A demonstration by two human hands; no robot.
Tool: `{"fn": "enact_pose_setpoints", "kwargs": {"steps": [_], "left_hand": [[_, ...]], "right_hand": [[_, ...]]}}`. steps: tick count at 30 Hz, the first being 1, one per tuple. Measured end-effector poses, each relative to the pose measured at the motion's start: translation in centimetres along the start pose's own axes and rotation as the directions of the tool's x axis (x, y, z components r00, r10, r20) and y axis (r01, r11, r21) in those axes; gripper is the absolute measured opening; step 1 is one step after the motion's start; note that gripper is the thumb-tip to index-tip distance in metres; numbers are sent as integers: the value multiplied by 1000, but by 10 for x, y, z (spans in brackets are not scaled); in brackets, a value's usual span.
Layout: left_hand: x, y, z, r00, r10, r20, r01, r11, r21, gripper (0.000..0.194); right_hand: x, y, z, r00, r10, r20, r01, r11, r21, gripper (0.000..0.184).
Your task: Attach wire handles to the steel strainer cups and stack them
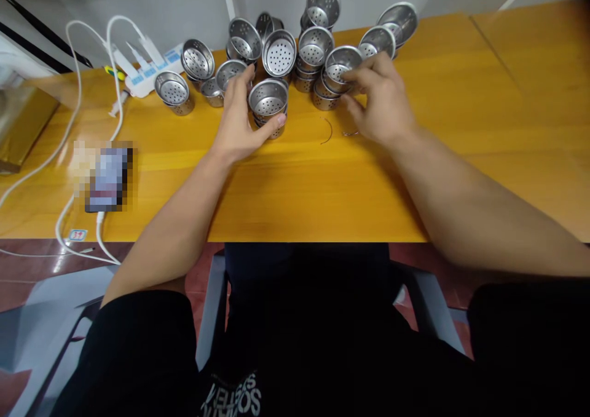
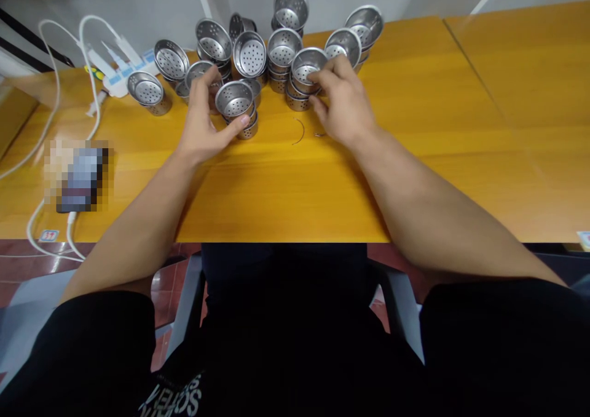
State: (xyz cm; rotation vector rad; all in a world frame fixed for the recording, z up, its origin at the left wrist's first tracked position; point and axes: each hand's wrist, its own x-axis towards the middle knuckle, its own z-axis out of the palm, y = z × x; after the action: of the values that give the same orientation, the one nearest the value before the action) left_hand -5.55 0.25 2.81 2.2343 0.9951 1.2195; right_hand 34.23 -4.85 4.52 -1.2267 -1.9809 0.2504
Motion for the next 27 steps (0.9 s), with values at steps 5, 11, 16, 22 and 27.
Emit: {"fn": "enact_pose_setpoints", "kwargs": {"steps": [5,11,16,22,27], "left_hand": [[1,-3,1,987,140,-73,-136,989,60,121],[-1,23,10,947,319,-44,-313,944,102,113],[-7,46,32,891,450,64,-454,885,105,118],[-16,62,30,925,345,159,-373,903,212,81],[-9,39,28,883,433,180,-455,884,110,110]], "right_hand": [[0,-4,-5,996,-38,-78,37,999,-9,67],[-17,-48,-6,980,-188,-65,188,982,-8,53],[-33,-90,21,965,-262,-32,264,957,120,49],[-36,-91,33,945,-323,49,312,937,160,44],[-32,-82,19,913,-368,175,350,928,125,44]]}}
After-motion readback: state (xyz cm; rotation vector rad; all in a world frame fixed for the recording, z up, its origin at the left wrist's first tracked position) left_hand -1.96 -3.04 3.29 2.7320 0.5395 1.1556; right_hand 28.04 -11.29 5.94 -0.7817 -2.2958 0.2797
